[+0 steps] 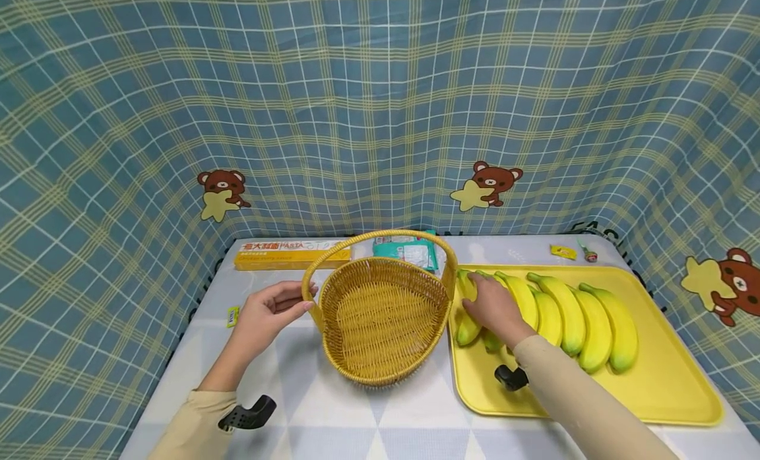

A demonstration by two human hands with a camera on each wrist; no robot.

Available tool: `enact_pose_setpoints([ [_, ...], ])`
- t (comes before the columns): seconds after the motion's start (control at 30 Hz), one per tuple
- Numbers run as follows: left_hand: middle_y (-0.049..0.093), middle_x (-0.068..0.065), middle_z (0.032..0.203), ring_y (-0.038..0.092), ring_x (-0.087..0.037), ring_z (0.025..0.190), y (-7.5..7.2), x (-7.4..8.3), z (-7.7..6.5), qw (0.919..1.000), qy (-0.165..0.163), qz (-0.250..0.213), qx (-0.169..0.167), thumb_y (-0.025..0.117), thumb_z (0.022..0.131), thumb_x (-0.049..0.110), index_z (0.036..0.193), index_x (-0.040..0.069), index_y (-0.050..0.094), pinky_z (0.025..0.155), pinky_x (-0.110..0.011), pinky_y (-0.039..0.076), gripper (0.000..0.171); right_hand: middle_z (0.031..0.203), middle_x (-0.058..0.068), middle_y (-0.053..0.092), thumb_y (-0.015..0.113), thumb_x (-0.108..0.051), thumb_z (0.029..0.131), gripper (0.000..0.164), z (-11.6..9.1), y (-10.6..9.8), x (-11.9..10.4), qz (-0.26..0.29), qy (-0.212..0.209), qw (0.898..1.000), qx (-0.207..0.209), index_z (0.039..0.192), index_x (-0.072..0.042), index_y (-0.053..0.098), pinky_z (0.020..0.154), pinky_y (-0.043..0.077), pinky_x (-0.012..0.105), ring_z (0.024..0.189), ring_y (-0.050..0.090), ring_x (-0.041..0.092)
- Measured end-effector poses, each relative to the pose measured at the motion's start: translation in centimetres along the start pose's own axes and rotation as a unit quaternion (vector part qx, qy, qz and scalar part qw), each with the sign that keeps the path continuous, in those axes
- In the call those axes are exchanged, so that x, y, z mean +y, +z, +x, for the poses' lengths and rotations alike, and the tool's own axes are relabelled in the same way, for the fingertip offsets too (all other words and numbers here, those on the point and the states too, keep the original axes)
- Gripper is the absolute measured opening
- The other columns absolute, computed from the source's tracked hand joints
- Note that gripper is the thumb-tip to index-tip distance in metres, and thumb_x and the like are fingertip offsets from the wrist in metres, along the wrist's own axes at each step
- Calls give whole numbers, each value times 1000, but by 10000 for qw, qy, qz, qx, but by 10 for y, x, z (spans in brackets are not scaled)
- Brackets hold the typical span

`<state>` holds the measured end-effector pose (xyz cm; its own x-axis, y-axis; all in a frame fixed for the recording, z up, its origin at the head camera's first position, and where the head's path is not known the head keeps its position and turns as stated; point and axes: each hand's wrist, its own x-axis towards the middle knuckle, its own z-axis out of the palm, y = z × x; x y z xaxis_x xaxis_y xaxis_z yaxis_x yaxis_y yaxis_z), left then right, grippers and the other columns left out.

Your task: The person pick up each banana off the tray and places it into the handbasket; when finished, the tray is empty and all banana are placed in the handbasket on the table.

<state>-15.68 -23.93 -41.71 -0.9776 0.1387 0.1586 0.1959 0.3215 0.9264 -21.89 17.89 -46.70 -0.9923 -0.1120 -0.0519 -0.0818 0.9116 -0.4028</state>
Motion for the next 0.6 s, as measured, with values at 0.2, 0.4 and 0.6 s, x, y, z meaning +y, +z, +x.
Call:
enact_pose_setpoints([
  [0.2, 72, -11, 120, 72, -14, 104, 0, -1, 0, 10000, 32, -79, -6, 79, 92, 22, 122, 5, 71, 86, -28, 61, 35, 140, 32, 53, 69, -20, 96, 60, -7, -13, 0, 202, -21, 9998, 67, 148, 1, 48, 96, 51, 62, 117, 58, 50],
  [0.4, 72, -14, 119, 72, -12, 104, 1, -3, 0, 9999, 109, -60, 18, 78, 92, 19, 122, 5, 71, 86, -27, 61, 34, 142, 30, 53, 70, -19, 95, 60, -18, -27, 6, 312, -194, 9991, 209, 148, -1, 48, 100, 48, 63, 124, 53, 50],
  [0.6, 72, -15, 119, 72, -12, 103, 1, -4, 0, 9998, 156, -121, 10, 78, 92, 17, 121, 4, 71, 86, -27, 61, 32, 143, 27, 54, 71, -21, 95, 62, -31, -39, 18, 372, -301, 9987, 182, 149, -2, 48, 95, 51, 61, 118, 58, 47],
])
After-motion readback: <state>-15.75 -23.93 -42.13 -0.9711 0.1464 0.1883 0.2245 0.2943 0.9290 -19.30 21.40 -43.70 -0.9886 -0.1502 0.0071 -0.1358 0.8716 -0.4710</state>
